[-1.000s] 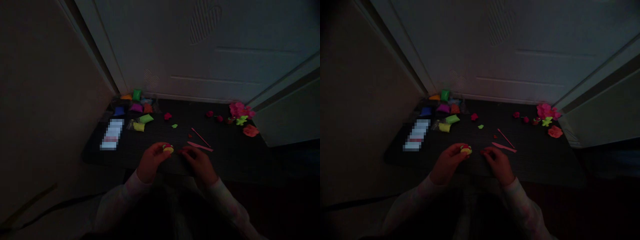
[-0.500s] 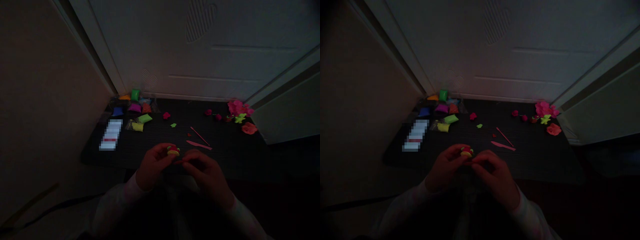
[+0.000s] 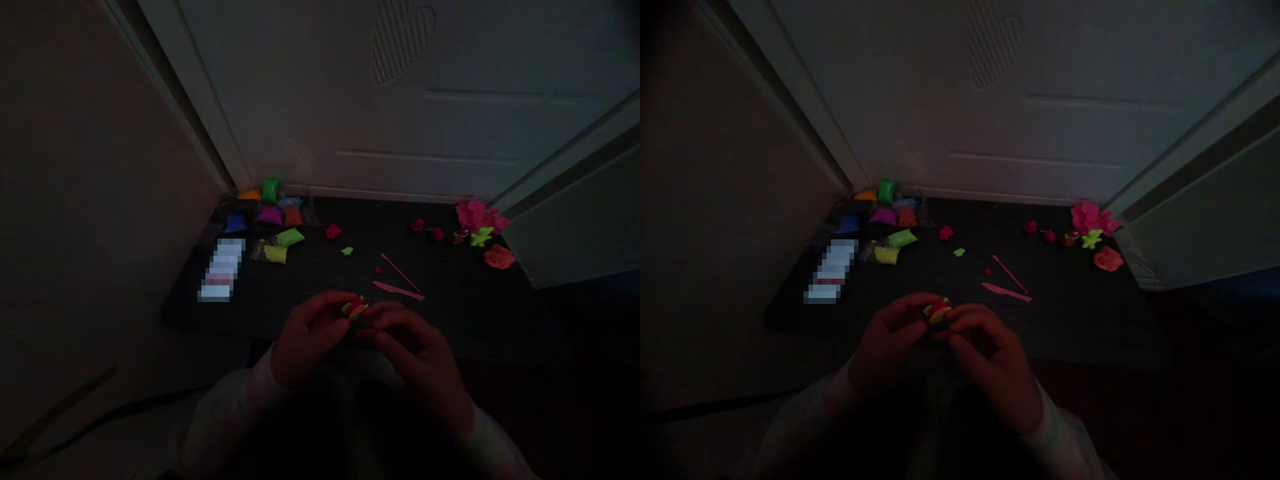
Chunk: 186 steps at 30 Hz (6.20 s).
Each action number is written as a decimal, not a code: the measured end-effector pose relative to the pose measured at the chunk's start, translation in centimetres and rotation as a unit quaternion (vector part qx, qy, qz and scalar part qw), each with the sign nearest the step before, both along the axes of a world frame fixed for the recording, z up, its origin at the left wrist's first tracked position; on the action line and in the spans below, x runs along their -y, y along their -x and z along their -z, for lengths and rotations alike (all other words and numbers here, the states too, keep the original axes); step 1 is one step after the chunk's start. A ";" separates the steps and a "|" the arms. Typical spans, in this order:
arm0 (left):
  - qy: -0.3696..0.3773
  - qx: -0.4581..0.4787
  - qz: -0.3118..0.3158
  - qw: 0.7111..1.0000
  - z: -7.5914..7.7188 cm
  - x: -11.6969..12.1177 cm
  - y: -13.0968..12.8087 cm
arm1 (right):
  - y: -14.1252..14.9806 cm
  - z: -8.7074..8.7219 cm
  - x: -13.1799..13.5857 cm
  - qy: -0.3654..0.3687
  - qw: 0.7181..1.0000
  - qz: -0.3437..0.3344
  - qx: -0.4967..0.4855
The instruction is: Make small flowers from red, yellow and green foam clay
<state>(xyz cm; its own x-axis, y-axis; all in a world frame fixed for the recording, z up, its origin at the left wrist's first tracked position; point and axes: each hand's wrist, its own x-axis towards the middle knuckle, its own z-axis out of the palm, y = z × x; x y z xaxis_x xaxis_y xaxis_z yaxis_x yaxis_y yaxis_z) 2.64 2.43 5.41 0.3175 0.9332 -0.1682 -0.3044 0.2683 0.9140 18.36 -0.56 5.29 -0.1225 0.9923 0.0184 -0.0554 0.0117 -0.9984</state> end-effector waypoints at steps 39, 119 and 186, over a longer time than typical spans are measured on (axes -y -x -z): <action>0.338 0.233 -0.069 0.909 2.4 -1.2 -0.5 | -0.1 2.1 -1.5 0.107 0.989 0.092 -0.033; -0.078 -0.221 0.079 0.969 7.7 -3.7 -2.4 | -2.1 6.1 -5.5 0.016 0.958 -0.029 0.284; 0.206 0.077 -0.063 0.974 7.7 -3.3 -0.7 | -5.5 6.7 -11.6 -0.108 0.879 -0.056 0.461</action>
<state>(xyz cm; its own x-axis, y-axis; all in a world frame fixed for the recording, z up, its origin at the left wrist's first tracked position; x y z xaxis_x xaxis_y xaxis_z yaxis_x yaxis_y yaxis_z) 3.35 5.70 -2.28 0.2563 0.8299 -0.4956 -0.4829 0.5541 0.6781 23.84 11.03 -1.46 -0.2813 0.9585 0.0459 0.7630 0.2524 -0.5950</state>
